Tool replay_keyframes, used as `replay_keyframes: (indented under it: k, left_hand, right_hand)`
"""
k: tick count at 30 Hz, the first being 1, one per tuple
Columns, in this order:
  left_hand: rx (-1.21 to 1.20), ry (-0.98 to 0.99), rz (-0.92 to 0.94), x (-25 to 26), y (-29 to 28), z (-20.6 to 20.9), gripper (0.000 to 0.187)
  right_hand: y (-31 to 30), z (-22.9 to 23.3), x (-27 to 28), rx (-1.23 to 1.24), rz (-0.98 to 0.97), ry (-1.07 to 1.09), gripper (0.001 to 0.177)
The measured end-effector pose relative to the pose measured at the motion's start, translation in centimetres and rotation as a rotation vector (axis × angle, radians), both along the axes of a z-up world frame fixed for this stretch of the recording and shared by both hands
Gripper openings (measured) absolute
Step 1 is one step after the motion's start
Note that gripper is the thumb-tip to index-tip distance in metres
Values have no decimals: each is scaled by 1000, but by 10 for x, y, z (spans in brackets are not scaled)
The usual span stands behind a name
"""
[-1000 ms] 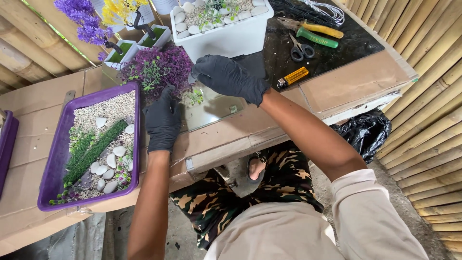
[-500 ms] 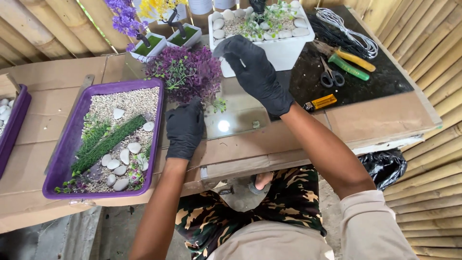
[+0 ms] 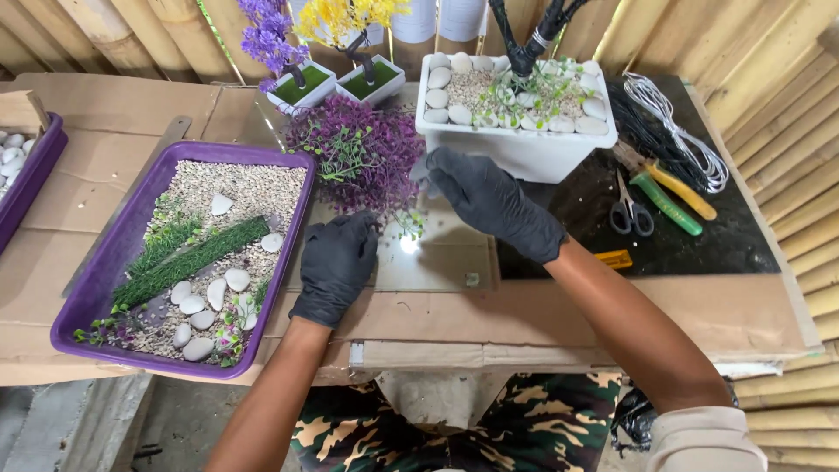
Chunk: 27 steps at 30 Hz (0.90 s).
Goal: The person arranges small green artificial plants into a white rectangular planter containing white stones and a black tree-like structure. They pick up plant pieces from a purple tray and the table, positioning them around the base of the tree and among the stones. The person also handles purple artificial flowers and adjusts the placement of the green plants throughout the process.
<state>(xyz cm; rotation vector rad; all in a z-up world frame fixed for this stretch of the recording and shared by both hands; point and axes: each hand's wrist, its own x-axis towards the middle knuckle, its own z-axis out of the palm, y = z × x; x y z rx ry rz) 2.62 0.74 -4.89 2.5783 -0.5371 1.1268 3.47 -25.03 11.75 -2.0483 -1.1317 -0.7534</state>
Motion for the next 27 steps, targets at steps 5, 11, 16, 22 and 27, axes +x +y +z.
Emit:
replay_keyframes:
  k: [5,11,16,22,27]
  left_hand:
    - [8,-9,151,-28,-15,51,32]
    - [-10,-182,85,-41,-42,114,27]
    - [-23,-167,-11,-30,-65,166,17]
    - [-270,270,-493,14,-52,165,27]
    - [-383,395,-133,33,-30,111,42]
  right_hand:
    - [-12,-11,4,-120,27,14,19]
    - [-14,-130,57,-289,74,-121,18]
    - [-11,-150,54,-411,-20,-252,27]
    - [-16,-127,45,-495,-49,-296,20]
    - [-33,-46,14,-585,-31,-17,37]
